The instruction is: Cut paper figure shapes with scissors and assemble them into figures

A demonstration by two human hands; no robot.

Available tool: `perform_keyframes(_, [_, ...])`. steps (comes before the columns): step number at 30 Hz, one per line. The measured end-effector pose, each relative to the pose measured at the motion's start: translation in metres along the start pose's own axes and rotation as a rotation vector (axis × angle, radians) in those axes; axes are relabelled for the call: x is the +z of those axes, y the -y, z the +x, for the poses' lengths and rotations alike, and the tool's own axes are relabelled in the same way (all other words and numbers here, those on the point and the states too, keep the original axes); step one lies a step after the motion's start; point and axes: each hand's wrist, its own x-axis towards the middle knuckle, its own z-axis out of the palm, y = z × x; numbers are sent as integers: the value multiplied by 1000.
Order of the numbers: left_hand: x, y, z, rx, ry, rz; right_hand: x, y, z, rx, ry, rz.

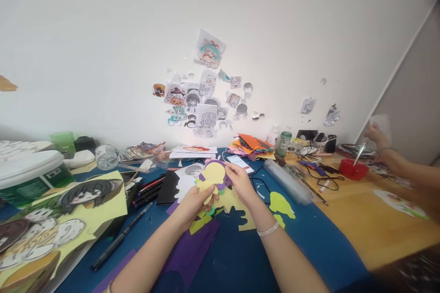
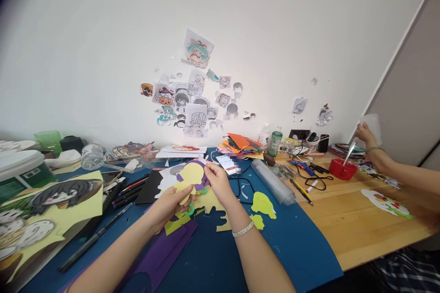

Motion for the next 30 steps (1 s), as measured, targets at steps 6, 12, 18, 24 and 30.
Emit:
perform_keyframes(6, [-1,3,1,-17,-4,-11,0,-1,-1,-92,5,-173])
perform_keyframes(12, [-4,6,3,-24,26,-32,-2,-4,0,-172,0,-291])
perform_keyframes(18, [-2,4,1,-50,43,-52,-1,-3,-1,-173,-9,-287])
perform_keyframes(24, [0,2,-1,-34,90,-99,2,-1,-3,-197,-47,-302])
perform_keyframes(30, [0,4,-1,-30,103,-95,5,-1,-5,-188,-60,-272])
